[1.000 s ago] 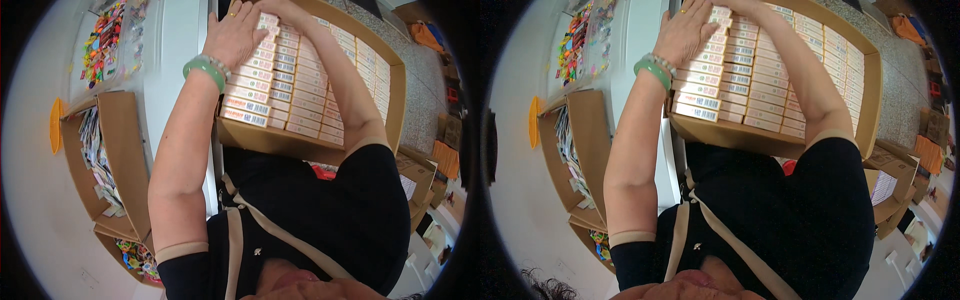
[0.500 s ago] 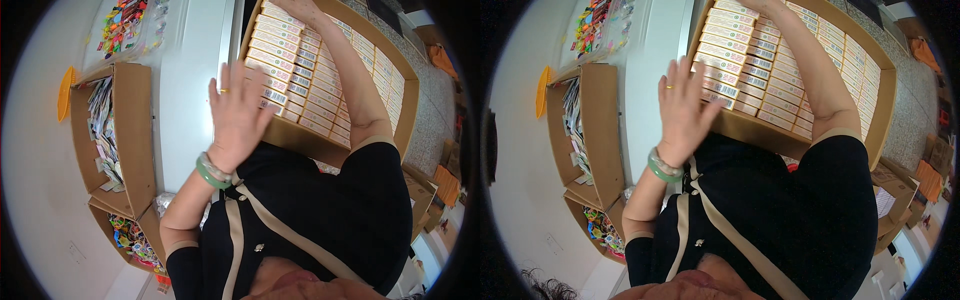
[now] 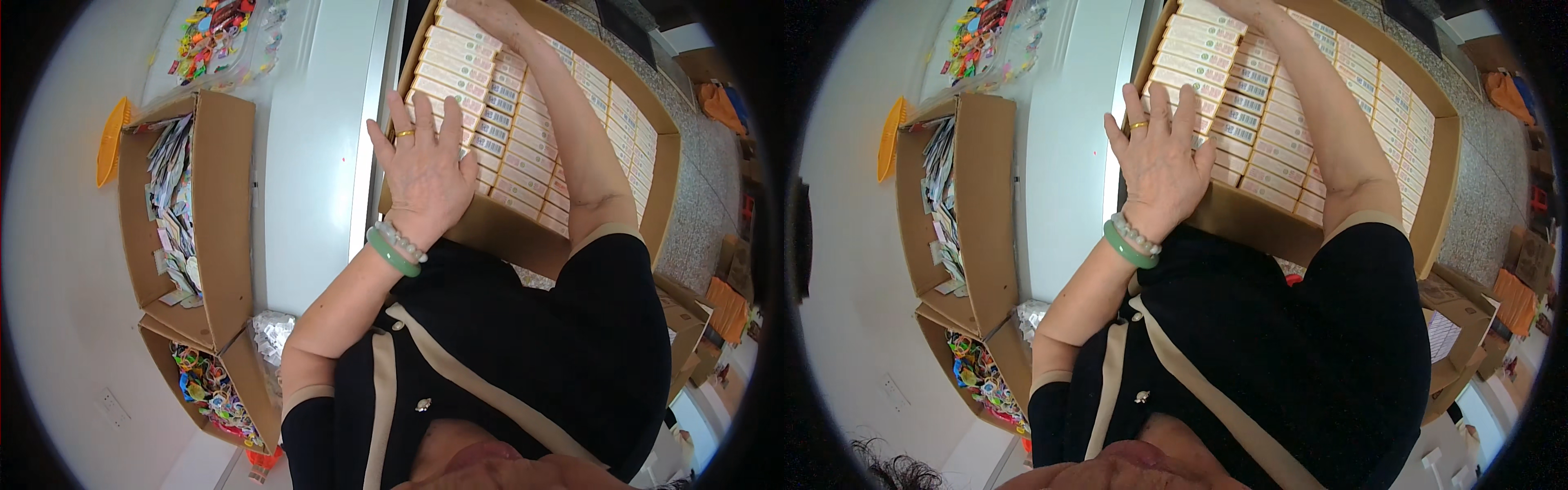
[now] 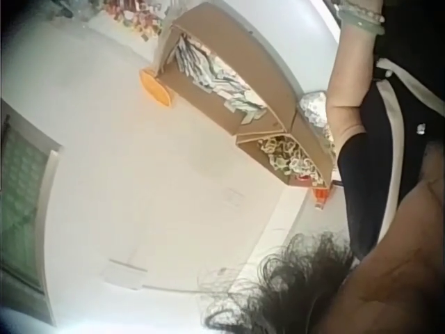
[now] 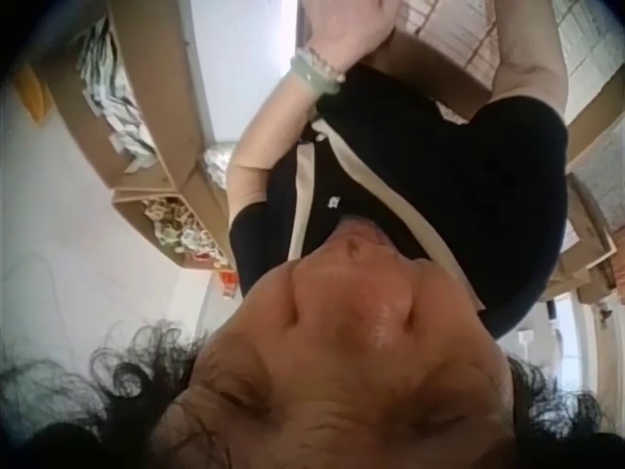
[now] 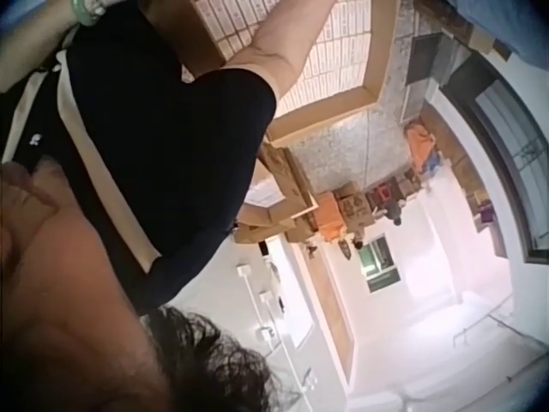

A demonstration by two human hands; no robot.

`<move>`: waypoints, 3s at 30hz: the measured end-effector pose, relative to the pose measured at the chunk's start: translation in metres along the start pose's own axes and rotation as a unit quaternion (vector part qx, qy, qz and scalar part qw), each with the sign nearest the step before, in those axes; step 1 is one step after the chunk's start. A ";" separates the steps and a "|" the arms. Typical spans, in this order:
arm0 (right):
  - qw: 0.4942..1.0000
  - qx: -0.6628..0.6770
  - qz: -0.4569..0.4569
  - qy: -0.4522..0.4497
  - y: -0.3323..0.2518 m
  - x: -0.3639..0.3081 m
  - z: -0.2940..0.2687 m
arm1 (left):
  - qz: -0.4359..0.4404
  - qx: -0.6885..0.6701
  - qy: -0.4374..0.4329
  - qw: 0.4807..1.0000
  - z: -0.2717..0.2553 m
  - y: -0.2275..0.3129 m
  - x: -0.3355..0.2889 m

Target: Packaging small colorful items and brochures into plastic bags and then organizing them into cardboard boxes.

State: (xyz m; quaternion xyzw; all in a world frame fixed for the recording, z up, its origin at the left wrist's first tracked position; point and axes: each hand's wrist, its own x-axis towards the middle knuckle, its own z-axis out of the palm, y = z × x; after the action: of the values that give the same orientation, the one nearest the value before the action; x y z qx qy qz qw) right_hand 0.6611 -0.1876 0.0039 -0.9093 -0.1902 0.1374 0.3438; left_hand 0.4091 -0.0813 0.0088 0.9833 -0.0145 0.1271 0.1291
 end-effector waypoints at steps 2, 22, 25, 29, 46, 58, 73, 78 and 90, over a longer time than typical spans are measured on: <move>0.993 0.102 0.046 -0.042 0.022 0.009 0.009 | -0.007 -0.036 -0.050 0.998 -0.006 -0.001 -0.001; 0.981 -0.109 -0.127 0.100 0.016 0.008 0.026 | 0.039 -0.059 -0.051 0.996 -0.006 -0.008 -0.003; 0.983 -0.114 -0.077 0.120 0.015 0.004 0.025 | 0.066 -0.083 -0.071 0.992 -0.019 -0.015 0.013; 0.985 -0.098 -0.099 0.104 0.014 0.005 0.021 | 0.124 -0.033 0.020 0.992 -0.013 -0.027 0.060; 0.983 -0.136 -0.123 -0.023 0.014 0.020 0.008 | 0.126 -0.040 -0.126 0.983 0.004 -0.039 0.081; 0.987 -0.151 -0.015 -0.061 -0.005 0.026 0.002 | -0.003 -0.132 -0.007 0.991 -0.048 -0.109 -0.018; 0.903 -0.042 -0.251 0.348 -0.022 -0.047 0.016 | -0.166 -0.108 0.004 0.980 -0.097 -0.111 -0.167; 0.949 -0.102 -0.134 0.267 -0.030 -0.127 0.021 | -0.187 -0.086 0.014 0.978 -0.104 -0.104 -0.204; 0.916 -0.387 -0.084 -0.061 -0.024 -0.158 0.051 | -0.153 -0.021 0.025 0.988 -0.119 -0.097 -0.226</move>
State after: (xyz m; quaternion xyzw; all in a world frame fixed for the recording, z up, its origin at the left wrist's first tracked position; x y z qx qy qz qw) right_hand 0.4949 -0.2115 0.0015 -0.9419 -0.3244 0.0794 -0.0366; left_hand 0.1670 0.0417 0.0387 0.9676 0.1365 0.1298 0.1683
